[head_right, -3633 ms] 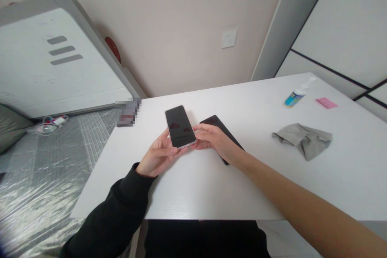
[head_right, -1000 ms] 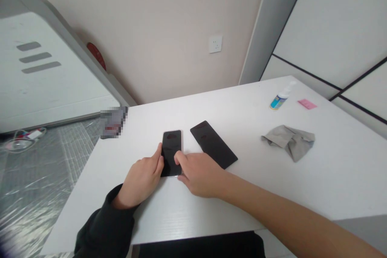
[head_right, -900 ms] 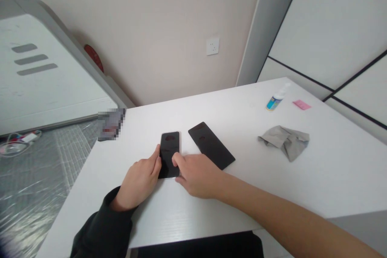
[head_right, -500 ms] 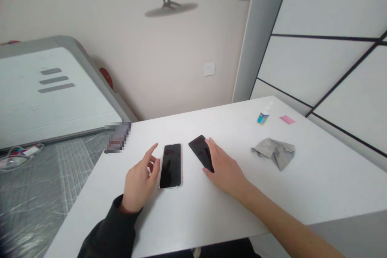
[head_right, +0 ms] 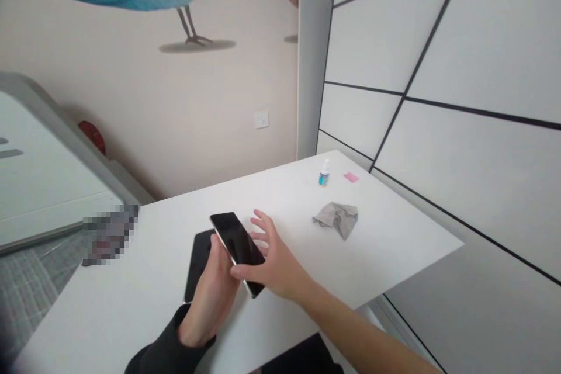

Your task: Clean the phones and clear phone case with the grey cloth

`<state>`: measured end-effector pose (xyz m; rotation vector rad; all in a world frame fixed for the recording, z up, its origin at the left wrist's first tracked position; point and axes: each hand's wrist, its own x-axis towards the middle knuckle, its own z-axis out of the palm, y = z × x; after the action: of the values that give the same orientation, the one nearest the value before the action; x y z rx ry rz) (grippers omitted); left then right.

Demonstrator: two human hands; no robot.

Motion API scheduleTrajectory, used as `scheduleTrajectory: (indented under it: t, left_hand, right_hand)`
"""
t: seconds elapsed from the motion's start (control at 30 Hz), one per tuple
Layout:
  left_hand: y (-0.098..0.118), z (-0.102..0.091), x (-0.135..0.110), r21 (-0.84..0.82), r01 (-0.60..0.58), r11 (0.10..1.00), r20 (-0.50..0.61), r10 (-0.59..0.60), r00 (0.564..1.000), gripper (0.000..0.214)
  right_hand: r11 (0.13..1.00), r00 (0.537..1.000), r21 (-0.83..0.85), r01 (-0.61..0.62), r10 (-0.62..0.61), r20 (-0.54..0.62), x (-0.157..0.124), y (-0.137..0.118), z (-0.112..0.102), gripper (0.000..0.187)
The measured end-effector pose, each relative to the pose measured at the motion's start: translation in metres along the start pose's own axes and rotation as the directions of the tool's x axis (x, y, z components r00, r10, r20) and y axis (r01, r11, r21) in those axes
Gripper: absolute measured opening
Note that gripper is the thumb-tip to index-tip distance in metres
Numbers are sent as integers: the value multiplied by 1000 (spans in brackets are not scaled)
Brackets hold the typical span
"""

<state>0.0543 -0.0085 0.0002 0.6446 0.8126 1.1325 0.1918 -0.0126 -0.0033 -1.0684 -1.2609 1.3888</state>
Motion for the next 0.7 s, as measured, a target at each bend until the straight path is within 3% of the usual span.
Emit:
scheduleTrajectory:
  t: [0.1,0.17,0.2,0.27,0.33,0.4,0.47,0.57,0.63,0.7]
  left_hand:
    - [11,13,1,-113,104,988,-104,-116,988,58]
    - [17,10,1,-155,206,966,-63,-218,974,60]
    - [18,7,1,-171,248,954,-21,-255,967,60]
    - [17,-2,1,-201,286,937,46,-283,958,59]
    - [13,-8,2,-229,283,931,68,-275,959,59]
    - [11,-11,4,-249,271,930,66,-262,963,59]
    - [11,-13,6,-264,253,931,49,-250,967,58]
    - [13,-16,8,-286,240,928,40,-239,970,55]
    - [14,-19,9,-300,241,923,51,-237,970,54]
    - [15,-20,11,-313,238,919,55,-232,971,54]
  right_hand:
    - [986,992,-116,122,-124,-10,-15,-9,7,106]
    - [967,988,-203,154,-157,3,-18,-15,-15,82]
    - [932,983,-315,177,-183,10,-17,-16,-33,63]
    - [775,944,-592,221,-322,-69,-11,-13,-80,29]
    - [635,905,-759,145,-396,-158,-5,-7,-128,33]
    - [611,922,-791,45,-330,-202,0,-1,-167,37]
    - [663,943,-748,19,-261,-208,2,3,-189,21]
    - [769,943,-638,42,-242,-229,5,-1,-188,26]
    - [929,919,-343,141,-252,-304,8,-7,-172,32]
    - [966,911,100,238,-187,-368,13,-12,-149,29]
